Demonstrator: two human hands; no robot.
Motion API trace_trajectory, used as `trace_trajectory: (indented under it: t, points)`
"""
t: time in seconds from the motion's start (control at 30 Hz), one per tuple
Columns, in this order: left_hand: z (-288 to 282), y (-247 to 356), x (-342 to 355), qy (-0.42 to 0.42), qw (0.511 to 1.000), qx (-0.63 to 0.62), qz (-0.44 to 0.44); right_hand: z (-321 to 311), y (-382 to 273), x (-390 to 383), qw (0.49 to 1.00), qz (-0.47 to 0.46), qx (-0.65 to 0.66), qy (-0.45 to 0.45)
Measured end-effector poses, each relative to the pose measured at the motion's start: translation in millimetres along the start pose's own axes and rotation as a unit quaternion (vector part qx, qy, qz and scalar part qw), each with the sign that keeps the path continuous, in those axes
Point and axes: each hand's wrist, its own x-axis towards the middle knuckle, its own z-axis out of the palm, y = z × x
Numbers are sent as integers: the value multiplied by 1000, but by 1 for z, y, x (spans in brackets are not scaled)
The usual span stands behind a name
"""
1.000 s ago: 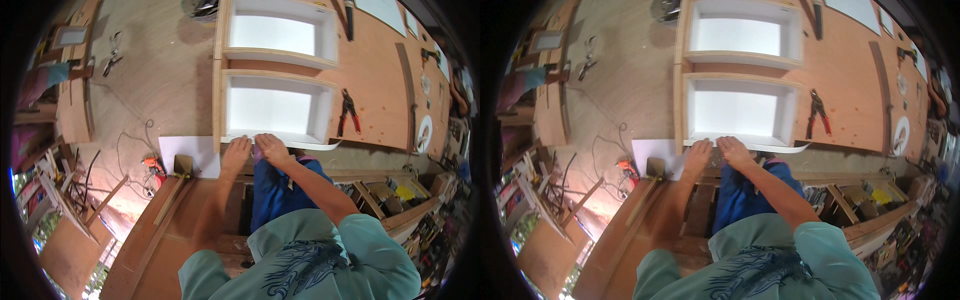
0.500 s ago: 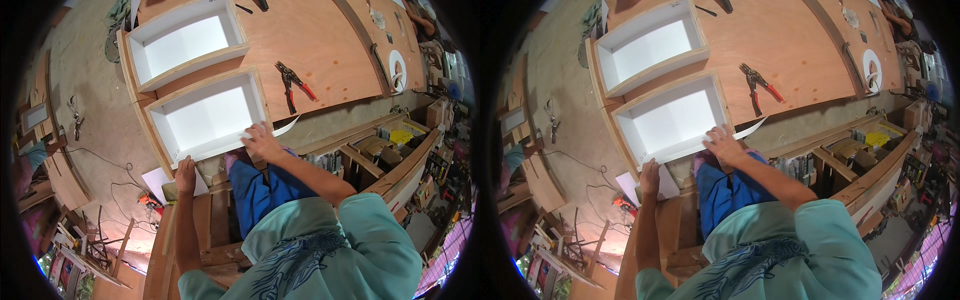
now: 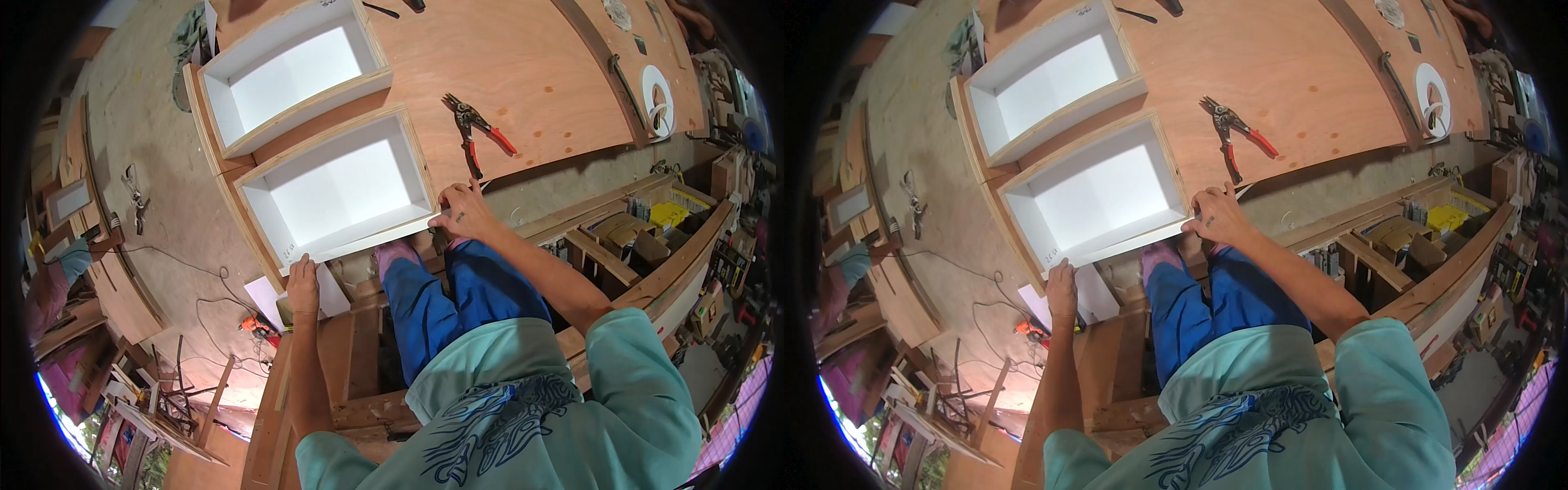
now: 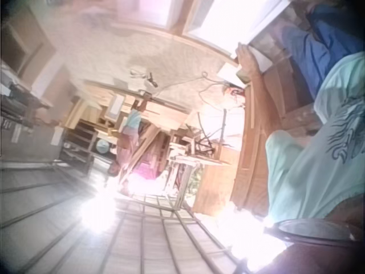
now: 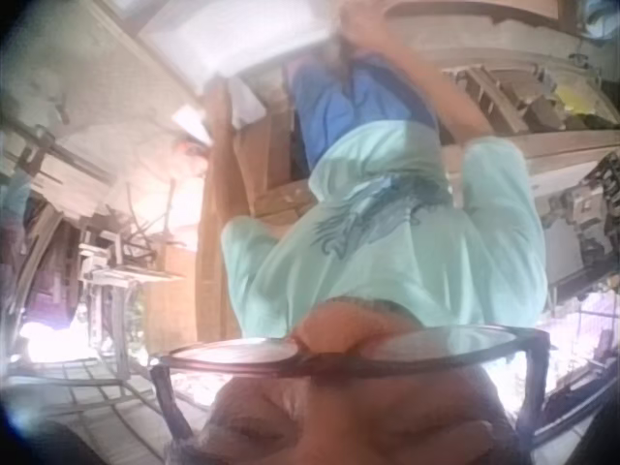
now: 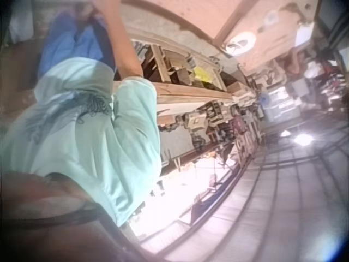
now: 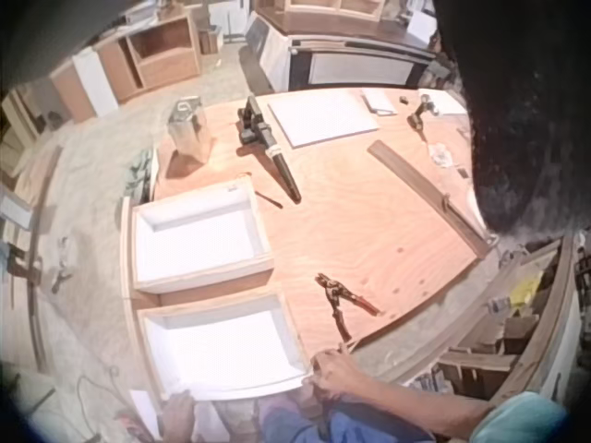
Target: The person applies white edge banding to the edges of two wooden drawer boxes. They use tin snips to cut the banding, a hammer to tap it into place, and a utility knife to trim the excess. A dog briefly enters the scene and is petted.
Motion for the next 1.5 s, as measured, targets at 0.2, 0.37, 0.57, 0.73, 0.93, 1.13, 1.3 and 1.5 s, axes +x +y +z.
trace_trajectory:
  t: [0.2,0.37,0.57,0.73,0.93,1.13,1.3,1.5]
  points:
    - [-3,2,1,9,1000,-10,6,7,14,14,995,36,-2,-90]
    - [0,2,0,16,1000,-16,-2,14,19,19,993,60,22,-96]
    - [2,-1,-3,10,1000,3,-2,14,18,18,995,34,-9,-93]
    - [1,1,-3,12,1000,-2,-6,15,17,19,995,33,-23,-90]
    - [7,3,-6,20,999,-19,-20,14,12,19,992,62,-14,-105]
    - [5,1,-5,9,1000,-6,-13,16,15,14,995,53,17,-83]
    - [6,2,-5,13,1000,11,-8,17,20,16,997,14,15,-71]
    - [5,4,-3,16,1000,-2,-16,24,23,13,999,-20,-16,-20]
